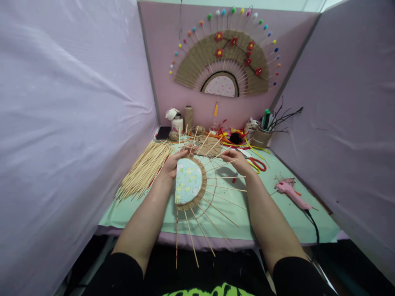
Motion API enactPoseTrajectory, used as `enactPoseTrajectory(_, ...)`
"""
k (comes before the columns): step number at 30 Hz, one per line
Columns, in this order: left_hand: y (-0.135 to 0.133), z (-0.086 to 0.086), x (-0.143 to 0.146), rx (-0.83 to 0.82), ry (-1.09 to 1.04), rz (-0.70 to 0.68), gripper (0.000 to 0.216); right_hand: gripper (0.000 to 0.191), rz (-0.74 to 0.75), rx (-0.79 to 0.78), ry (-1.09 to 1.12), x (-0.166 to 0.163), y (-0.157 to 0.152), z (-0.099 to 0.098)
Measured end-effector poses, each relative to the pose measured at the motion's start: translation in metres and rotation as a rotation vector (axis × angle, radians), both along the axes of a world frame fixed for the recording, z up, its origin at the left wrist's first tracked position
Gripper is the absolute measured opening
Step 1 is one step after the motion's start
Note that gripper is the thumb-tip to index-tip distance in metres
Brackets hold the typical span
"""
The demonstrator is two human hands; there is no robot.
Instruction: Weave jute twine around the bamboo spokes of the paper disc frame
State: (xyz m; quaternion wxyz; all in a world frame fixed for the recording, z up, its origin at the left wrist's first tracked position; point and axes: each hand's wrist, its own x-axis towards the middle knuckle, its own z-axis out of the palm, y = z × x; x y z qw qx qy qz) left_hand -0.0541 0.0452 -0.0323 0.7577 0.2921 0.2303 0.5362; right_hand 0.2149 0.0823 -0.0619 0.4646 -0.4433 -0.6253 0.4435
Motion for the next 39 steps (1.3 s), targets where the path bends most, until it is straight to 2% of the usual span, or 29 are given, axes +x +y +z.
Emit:
enactPoseTrajectory(3, -0.002, 0.001, 0.000, 0.000, 0.012, -0.019, 0.031, 0.029, -0.029, 0.046, 0.045, 0.002, 0.005, -0.003)
enactPoseTrajectory(7, -0.001, -0.001, -0.001, -0.028, 0.042, -0.061, 0.031, 0.028, -0.076, 0.067, 0.237, 0.007, 0.011, -0.004)
enactPoseTrajectory(11, 0.003, -0.004, -0.003, -0.078, 0.078, -0.054, 0.030, 0.024, -0.045, 0.075, 0.350, 0.010, 0.008, 0.002)
enactPoseTrajectory(17, 0.009, -0.004, -0.006, -0.121, 0.126, 0.000, 0.031, 0.017, -0.014, 0.126, 0.398, 0.008, 0.002, 0.009)
enactPoseTrajectory(21, 0.010, -0.001, -0.010, -0.125, 0.096, 0.047, 0.032, 0.021, 0.002, 0.065, 0.375, 0.007, -0.001, 0.010)
enactPoseTrajectory(27, 0.006, 0.005, -0.011, -0.122, 0.046, 0.072, 0.033, 0.029, 0.080, -0.087, 0.478, 0.003, -0.004, 0.012)
enactPoseTrajectory(32, 0.005, 0.006, -0.009, -0.111, -0.025, 0.120, 0.027, 0.030, 0.170, -0.145, 0.389, -0.004, -0.004, 0.005)
enactPoseTrajectory(36, 0.007, 0.004, -0.008, -0.135, -0.085, 0.167, 0.029, 0.029, 0.372, -0.267, 0.141, -0.009, -0.009, 0.003)
enactPoseTrajectory(39, 0.008, 0.002, -0.007, -0.141, -0.087, 0.178, 0.029, 0.028, 0.438, -0.300, 0.126, -0.010, -0.014, 0.005)
